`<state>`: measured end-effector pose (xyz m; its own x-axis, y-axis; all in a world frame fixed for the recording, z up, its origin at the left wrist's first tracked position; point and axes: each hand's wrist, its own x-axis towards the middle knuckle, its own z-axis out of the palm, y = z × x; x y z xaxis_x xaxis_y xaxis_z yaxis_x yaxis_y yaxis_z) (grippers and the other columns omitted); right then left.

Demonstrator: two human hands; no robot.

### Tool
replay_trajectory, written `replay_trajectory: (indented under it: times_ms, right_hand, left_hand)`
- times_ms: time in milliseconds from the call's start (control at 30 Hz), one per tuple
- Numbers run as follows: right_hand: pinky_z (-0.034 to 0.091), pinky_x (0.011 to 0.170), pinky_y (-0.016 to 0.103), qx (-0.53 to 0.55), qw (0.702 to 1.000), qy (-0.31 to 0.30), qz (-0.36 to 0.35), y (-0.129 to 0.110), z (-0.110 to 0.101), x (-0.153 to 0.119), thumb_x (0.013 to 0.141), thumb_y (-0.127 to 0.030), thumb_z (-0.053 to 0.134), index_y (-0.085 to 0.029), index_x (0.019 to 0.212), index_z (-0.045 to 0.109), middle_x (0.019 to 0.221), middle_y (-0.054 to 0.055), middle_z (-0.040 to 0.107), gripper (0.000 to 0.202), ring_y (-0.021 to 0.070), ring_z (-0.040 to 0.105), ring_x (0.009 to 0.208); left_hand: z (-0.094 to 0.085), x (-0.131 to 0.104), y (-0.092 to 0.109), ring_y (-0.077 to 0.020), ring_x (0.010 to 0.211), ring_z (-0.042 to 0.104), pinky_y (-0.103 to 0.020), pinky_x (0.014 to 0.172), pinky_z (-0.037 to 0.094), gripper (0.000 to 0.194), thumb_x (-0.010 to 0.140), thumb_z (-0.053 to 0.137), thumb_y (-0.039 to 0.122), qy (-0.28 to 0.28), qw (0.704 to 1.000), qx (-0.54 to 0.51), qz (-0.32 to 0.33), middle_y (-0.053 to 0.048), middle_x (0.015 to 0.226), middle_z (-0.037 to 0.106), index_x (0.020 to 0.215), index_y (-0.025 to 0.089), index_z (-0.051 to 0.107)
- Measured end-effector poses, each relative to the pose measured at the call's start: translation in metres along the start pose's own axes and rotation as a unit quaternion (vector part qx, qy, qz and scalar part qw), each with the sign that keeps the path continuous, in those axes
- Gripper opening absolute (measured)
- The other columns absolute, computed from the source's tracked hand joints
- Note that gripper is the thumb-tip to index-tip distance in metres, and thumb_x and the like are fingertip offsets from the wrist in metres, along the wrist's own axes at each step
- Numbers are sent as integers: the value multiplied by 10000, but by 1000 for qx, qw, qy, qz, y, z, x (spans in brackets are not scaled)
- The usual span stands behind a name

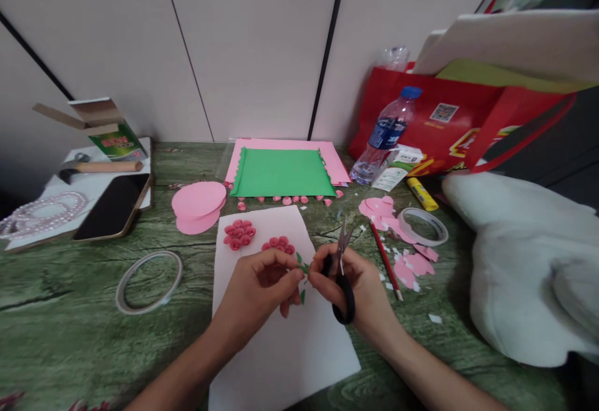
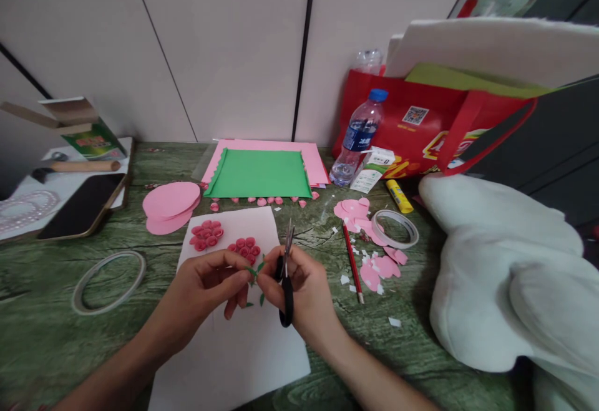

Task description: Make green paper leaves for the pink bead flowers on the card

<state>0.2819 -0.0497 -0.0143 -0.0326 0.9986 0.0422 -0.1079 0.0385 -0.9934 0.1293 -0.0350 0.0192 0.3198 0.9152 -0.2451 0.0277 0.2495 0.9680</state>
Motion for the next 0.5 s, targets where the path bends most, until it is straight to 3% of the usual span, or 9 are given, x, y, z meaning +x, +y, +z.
replay_trajectory:
  times_ms: [167,367,500]
  right_hand:
    - [350,460,188,5,1000,-23,7,-2,0,1,679,-185,698,-180,781,549,609,-50,549,180,66,443,503]
    - [397,563,218,9,985,-161,62,-2,-1,-3,668,-218,740,-175,855,567,654,-37,581,258,85,497,572]
    - [409,599,227,-10,978,-194,81,-4,0,-5,618,-224,784,-178,862,578,671,-34,597,323,94,509,597]
  left_hand:
    - [-2,0,-1,-68,417,475,-185,406,392,139,727,644,238,4,1000,-7,29,20,508,574,660,135,580]
    - [-7,0,-2,-61,510,523,-194,515,438,130,779,611,209,59,989,-58,122,27,658,606,667,161,565]
    - [-7,0,-3,-79,647,574,-208,662,473,114,782,606,182,94,982,-48,157,26,723,614,672,172,577]
